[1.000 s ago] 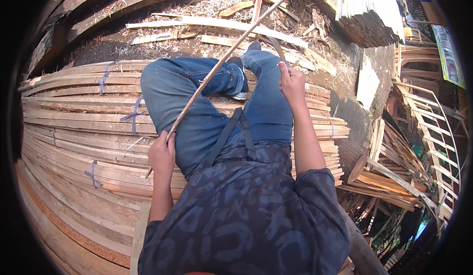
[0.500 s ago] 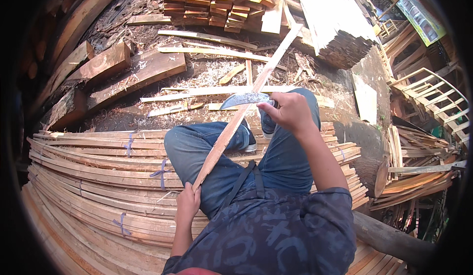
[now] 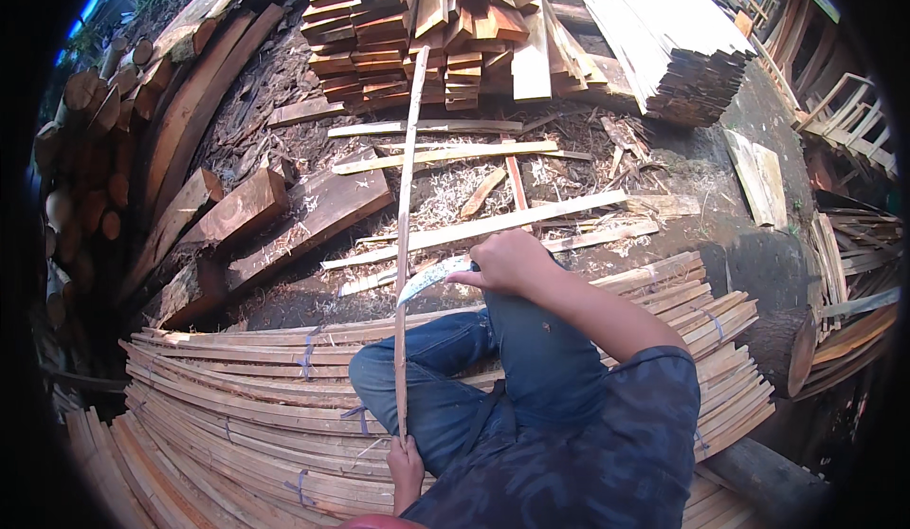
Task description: The person sits cross-legged on a pile of wooden planks and uses a curved knife to shave thin strips from a long piece of wood. They hold the wood with their left hand and pull the knife along its length with their right hand, creating wood shavings.
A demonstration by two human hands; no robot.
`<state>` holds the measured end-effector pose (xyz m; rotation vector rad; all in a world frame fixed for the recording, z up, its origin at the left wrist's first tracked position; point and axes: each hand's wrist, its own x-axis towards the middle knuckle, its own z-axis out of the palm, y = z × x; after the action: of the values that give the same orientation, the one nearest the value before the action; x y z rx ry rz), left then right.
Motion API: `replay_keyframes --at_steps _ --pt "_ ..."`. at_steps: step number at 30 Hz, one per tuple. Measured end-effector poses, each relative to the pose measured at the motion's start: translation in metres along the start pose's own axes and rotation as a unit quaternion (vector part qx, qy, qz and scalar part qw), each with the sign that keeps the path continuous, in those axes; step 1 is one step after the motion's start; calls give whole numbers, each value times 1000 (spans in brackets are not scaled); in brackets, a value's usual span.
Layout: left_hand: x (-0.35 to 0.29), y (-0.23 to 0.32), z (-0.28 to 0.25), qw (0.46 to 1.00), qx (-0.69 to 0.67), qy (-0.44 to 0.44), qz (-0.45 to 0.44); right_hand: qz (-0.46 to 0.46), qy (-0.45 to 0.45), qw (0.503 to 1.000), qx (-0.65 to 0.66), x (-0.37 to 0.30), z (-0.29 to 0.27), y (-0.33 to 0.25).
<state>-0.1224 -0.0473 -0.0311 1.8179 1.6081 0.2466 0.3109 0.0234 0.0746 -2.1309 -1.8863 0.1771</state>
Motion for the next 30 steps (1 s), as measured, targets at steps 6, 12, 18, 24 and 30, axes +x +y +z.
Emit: replay_keyframes --at_steps 6,12,18,24,30 --pt "3 56 -14 999 33 -23 33 66 77 993 55 -32 -12 21" --pt "10 57 1 987 104 -60 105 168 53 982 60 -100 -13 54" --pt "9 26 -18 959 226 -56 160 236 -23 969 72 -125 16 52" --pt "18 23 -29 953 256 -16 163 210 -37 975 64 -107 10 34" --pt "16 22 -24 965 216 -15 147 200 -21 980 -1 -110 37 43"
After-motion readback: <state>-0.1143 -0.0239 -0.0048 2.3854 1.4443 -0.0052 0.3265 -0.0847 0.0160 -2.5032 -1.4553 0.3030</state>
